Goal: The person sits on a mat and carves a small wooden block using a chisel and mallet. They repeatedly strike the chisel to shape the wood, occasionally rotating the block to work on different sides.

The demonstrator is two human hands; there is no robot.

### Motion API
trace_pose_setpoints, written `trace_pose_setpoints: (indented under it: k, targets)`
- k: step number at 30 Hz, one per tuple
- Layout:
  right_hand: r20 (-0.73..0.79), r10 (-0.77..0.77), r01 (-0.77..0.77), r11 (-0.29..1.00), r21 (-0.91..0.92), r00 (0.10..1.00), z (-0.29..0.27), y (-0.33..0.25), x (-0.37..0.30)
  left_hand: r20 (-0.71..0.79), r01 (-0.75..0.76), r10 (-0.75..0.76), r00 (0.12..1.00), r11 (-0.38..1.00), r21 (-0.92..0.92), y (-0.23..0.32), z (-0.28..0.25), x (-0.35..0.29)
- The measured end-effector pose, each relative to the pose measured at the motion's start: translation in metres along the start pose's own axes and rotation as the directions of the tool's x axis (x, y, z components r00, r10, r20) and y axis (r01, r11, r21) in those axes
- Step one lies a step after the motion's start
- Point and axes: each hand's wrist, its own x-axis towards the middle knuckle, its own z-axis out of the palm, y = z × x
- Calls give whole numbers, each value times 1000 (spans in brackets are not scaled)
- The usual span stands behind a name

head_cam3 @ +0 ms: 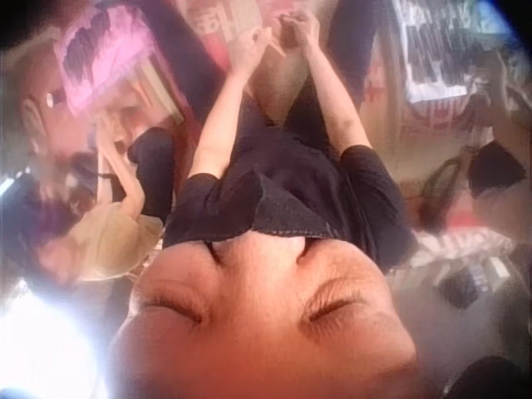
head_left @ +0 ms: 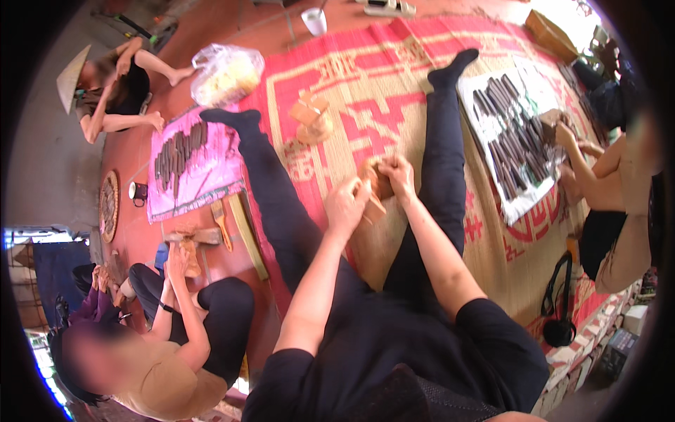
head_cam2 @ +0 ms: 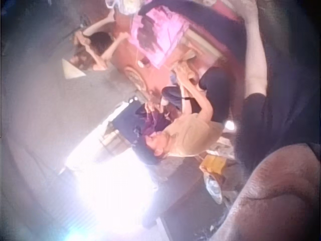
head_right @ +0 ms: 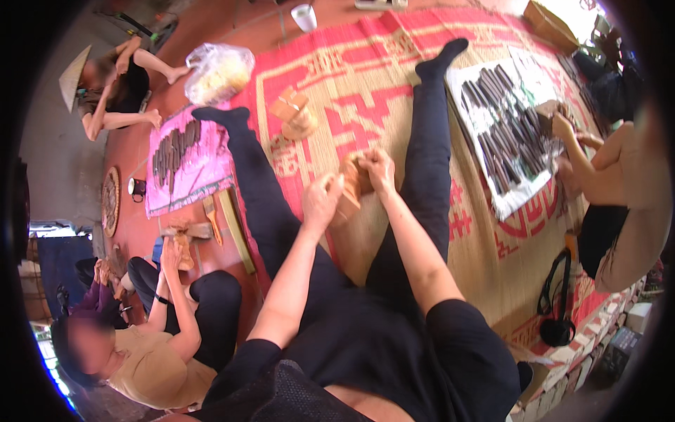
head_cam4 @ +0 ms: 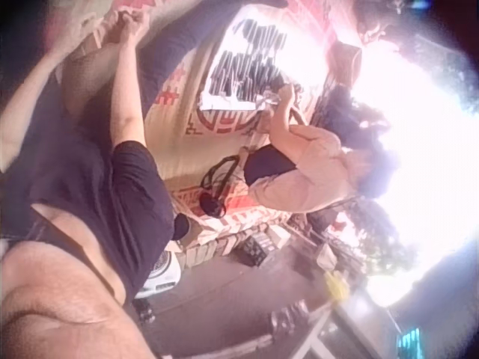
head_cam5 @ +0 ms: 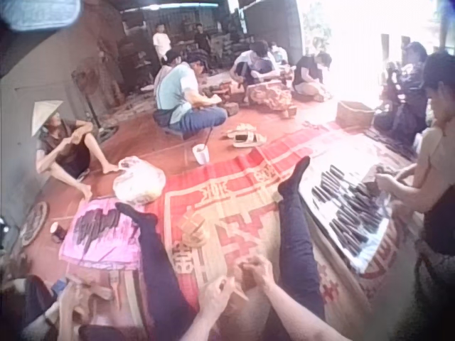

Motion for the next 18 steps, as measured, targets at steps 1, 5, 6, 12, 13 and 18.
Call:
trace_pose_setpoints:
  k: [1, 5, 6, 12, 13, 18]
  targets:
    - [14, 54, -55, 994, 96, 998, 0, 1, -1, 5, 5, -5, 1000, 1000, 4, -4, 0, -3]
    - [171, -228, 236, 971, -26, 958, 4, -33, -21, -10, 46, -47, 999, 995, -86, -9, -10, -8]
    - [184, -349, 377, 914, -150, 919, 4, -28, -19, -9, 16, -17, 1000, 995, -95, -12, -10, -9]
    - [107, 36, -35, 999, -5, 994, -1, -28, -13, -9, 39, -40, 999, 993, -111, -14, -9, -18]
    - [92, 53, -60, 995, 76, 994, 0, -23, -12, -5, 39, -40, 999, 994, -102, -16, -9, -18]
    - [152, -274, 284, 958, -48, 950, 5, -33, -19, 9, 44, -43, 999, 995, -85, -19, -11, -19]
